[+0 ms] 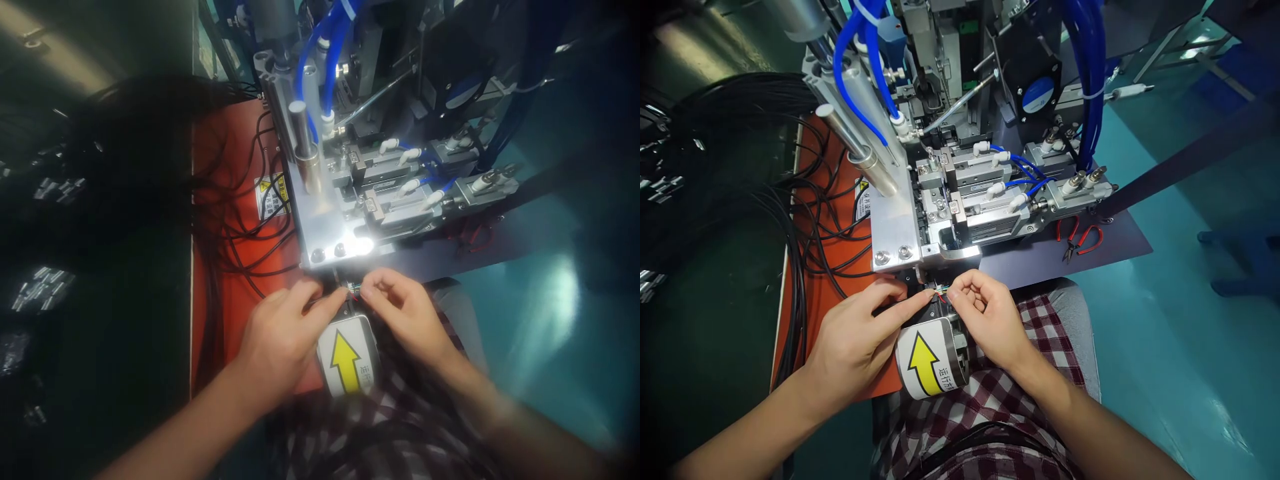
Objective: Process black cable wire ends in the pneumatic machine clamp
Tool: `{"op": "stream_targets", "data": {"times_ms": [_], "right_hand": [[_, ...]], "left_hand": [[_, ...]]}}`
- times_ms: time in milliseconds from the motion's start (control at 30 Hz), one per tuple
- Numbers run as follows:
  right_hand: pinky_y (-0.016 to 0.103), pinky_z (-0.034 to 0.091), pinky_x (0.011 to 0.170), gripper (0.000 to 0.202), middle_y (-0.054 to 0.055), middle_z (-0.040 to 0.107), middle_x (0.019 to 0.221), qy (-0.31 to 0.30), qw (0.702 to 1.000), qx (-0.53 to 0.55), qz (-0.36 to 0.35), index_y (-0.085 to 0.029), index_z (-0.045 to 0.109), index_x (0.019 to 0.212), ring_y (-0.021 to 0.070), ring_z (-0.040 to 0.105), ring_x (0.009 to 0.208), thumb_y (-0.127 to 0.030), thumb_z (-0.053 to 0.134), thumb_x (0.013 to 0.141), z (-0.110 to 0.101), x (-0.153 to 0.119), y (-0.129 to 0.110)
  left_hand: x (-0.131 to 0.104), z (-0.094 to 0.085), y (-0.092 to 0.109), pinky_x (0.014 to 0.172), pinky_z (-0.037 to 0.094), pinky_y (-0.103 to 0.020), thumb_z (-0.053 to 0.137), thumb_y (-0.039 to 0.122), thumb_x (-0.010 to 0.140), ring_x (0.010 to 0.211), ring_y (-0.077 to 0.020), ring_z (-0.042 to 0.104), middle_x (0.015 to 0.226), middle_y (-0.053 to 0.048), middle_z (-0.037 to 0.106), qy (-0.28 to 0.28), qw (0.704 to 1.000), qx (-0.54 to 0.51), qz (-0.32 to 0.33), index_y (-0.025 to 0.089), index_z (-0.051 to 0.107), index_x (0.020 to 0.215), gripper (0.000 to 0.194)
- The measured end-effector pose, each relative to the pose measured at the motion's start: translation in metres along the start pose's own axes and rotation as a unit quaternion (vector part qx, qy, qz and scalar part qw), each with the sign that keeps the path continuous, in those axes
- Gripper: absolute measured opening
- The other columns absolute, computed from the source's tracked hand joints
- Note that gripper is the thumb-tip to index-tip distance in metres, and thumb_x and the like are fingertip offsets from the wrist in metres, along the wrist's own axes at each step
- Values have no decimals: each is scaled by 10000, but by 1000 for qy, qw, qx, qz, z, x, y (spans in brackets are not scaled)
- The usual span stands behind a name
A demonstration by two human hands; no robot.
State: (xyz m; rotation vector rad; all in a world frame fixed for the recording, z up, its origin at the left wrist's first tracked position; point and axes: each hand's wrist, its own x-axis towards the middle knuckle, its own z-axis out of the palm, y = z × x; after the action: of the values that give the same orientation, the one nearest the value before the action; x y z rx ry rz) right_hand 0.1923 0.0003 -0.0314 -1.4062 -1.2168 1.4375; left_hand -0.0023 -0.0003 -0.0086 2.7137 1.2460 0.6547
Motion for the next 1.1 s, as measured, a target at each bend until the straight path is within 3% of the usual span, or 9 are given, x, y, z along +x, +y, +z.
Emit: {"op": "stream_targets", "data": {"times_ms": [200, 600, 767, 900, 1100], "right_hand": [[223, 425, 519, 170, -22, 522, 641, -5, 999, 34, 40, -183, 556, 734, 117, 482, 581, -315, 594, 835, 4, -2, -5], [225, 424, 517, 150, -15, 517, 679, 11, 1000, 21, 7, -189, 537, 767, 120, 478, 595, -301, 559, 865, 9, -2, -3], [246, 430, 551, 144, -9, 527, 693, 19, 1000, -22, -12, -198, 526, 773, 134, 500, 615, -287, 532, 886, 9, -2, 2], [272, 424, 616, 103, -3, 544, 712, 55, 987, -133, -71, -202, 538, 800, 146, 507, 645, -250, 532, 891, 7, -4, 5], [240, 402, 529, 255, -11, 514, 661, -5, 999, -43, 6, -193, 544, 730, 135, 482, 607, -360, 497, 917, 0, 1, 1]], "left_hand": [[1, 0, 0, 535, 442, -237, 459, 112, 910, 655, -134, 588, 825, -54, 617, 3, 1000, 3, -4, 164, 681, 1111, 304], [-1, 1, -1, 532, 459, -251, 472, 94, 897, 673, -152, 606, 828, -61, 612, 0, 1000, -8, 0, 148, 685, 1110, 306], [-1, 1, -1, 536, 458, -248, 466, 103, 906, 671, -145, 601, 830, -57, 615, 3, 1000, -5, -3, 156, 686, 1112, 306], [0, 1, 0, 543, 457, -237, 447, 134, 926, 675, -134, 597, 831, -54, 617, 4, 1000, -1, -1, 165, 687, 1102, 300], [0, 1, 0, 548, 462, -252, 455, 108, 908, 677, -148, 601, 855, -65, 624, 1, 1000, -2, -3, 161, 685, 1114, 313]]}}
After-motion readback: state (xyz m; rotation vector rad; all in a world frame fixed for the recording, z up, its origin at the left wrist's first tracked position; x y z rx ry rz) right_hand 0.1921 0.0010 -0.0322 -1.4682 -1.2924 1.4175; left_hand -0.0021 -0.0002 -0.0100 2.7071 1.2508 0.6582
